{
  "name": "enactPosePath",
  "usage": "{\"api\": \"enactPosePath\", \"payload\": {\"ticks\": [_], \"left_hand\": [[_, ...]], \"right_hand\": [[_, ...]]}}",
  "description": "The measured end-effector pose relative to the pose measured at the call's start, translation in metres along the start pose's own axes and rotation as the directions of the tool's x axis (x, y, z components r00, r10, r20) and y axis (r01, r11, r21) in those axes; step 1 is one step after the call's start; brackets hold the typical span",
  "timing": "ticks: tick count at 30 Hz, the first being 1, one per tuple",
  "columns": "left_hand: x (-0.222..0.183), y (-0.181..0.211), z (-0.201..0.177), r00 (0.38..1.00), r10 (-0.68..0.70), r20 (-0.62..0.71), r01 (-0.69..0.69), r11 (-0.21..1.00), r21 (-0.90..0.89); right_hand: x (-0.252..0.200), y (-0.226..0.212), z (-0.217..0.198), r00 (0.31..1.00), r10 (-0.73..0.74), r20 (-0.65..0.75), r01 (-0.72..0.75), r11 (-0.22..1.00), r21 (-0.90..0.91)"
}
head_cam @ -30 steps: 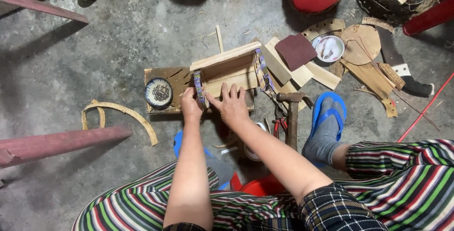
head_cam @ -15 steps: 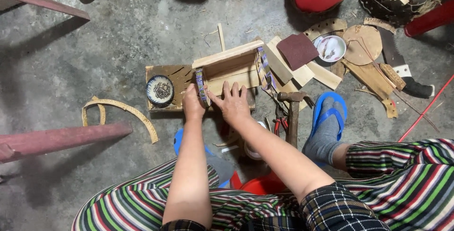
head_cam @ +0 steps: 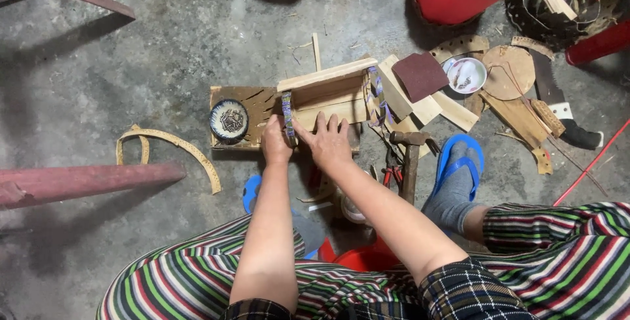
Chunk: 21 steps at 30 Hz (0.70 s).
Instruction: Refining the structure of a small wooden box by nailing additional slats onto the frame.
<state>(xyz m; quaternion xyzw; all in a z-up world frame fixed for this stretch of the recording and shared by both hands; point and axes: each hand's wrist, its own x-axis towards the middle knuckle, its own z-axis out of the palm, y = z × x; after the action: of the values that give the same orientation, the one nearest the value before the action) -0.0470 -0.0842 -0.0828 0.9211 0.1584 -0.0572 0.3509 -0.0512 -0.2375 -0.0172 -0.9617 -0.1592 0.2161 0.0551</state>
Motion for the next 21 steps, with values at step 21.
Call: {"api": "enactPosePath", "payload": {"ticks": [21], "left_hand": [[0.012, -0.014, 0.003, 1.000, 0.002, -0.003, -0.002, 0.999, 0.051]], "right_hand": [[0.003, -0.011, 0.005, 0.999, 0.038, -0.035, -0.039, 0.999, -0.036]]}}
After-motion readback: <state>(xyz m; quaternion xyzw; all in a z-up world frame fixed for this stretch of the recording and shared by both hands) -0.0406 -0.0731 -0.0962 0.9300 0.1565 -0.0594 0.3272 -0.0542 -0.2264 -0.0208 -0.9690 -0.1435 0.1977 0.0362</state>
